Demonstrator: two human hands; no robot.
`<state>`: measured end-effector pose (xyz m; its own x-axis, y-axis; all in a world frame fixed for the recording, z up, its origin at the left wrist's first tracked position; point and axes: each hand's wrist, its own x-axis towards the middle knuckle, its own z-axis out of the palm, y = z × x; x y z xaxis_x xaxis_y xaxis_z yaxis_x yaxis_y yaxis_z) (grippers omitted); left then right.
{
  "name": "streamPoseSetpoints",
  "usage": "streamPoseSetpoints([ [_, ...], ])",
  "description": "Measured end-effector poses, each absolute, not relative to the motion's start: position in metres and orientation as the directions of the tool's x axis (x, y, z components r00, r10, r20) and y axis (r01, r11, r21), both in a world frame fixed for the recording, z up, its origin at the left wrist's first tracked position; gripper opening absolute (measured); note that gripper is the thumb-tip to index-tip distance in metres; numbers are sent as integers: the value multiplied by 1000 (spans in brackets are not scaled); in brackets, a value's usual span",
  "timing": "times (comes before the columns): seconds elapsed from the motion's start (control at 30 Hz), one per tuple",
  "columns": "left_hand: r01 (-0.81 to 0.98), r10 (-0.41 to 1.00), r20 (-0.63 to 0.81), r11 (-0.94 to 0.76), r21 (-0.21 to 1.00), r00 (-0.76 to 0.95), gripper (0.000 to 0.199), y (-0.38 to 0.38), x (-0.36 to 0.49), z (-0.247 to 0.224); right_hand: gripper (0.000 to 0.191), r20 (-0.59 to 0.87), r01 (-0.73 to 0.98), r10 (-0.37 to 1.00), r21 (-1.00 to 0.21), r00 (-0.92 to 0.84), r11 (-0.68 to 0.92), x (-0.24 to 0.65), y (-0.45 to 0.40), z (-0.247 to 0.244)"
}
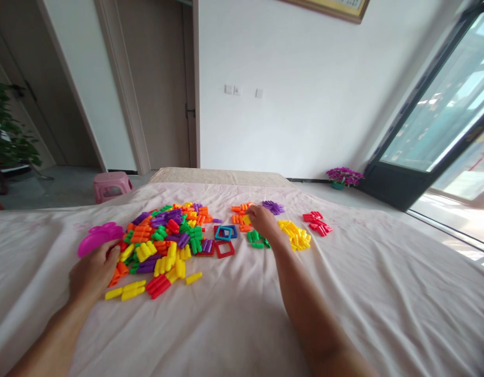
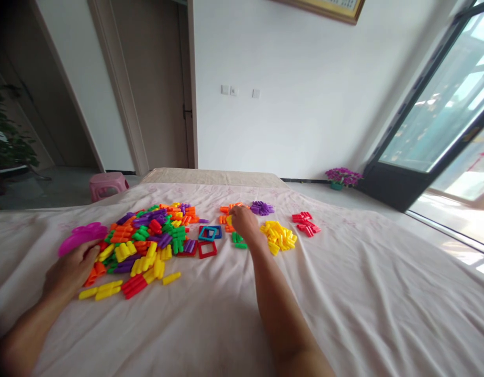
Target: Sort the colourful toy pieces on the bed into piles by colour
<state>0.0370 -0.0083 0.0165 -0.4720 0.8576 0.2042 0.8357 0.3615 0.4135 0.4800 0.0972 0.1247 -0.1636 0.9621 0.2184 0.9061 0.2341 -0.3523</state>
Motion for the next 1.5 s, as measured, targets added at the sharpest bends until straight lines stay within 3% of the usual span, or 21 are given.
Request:
streamPoseSetpoints([
  [0.2,842,855,206,373,391,-475,59,-8,37,16,32,81,941,977,-295,196,-164,565,100,133],
  [0.37,843,859,202,369,391,-470,57,-8,36,15,37,77,898,923,-273,377,-344,585,92,143],
  [0.47,844,858,217,358,399,-466,55,-8,36,15,35,146,940,959,-278,243,-196,570,92,147],
  [0.6,848,860,227,344,403,-457,54,-10,40,20,30,186,934,970,-289,-159,209,519,90,142],
  [0.73,846,851,232,361,393,-470,55,-10,43,22,27,196,754,810,-297,-552,586,450,74,121],
  [0.9,854,838,274,357,380,-472,52,-9,42,19,27,284,519,567,-228,-773,823,386,42,83],
  [1.0,852,839,263,366,375,-476,55,-9,42,19,31,344,465,488,-151,-802,872,366,33,63],
  [1.1,844,839,240,384,374,-488,57,-9,43,20,36,365,515,505,-80,-782,854,354,36,47],
  [1.23,843,840,234,386,376,-489,57,-10,44,22,22,376,523,498,-42,-781,852,348,47,35],
  [1.4,841,851,207,384,381,-483,57,-10,43,23,17,399,518,501,-73,-768,852,353,45,39],
  [1.5,838,855,191,386,385,-482,57,-10,41,22,18,424,548,560,-164,-712,820,361,46,49],
])
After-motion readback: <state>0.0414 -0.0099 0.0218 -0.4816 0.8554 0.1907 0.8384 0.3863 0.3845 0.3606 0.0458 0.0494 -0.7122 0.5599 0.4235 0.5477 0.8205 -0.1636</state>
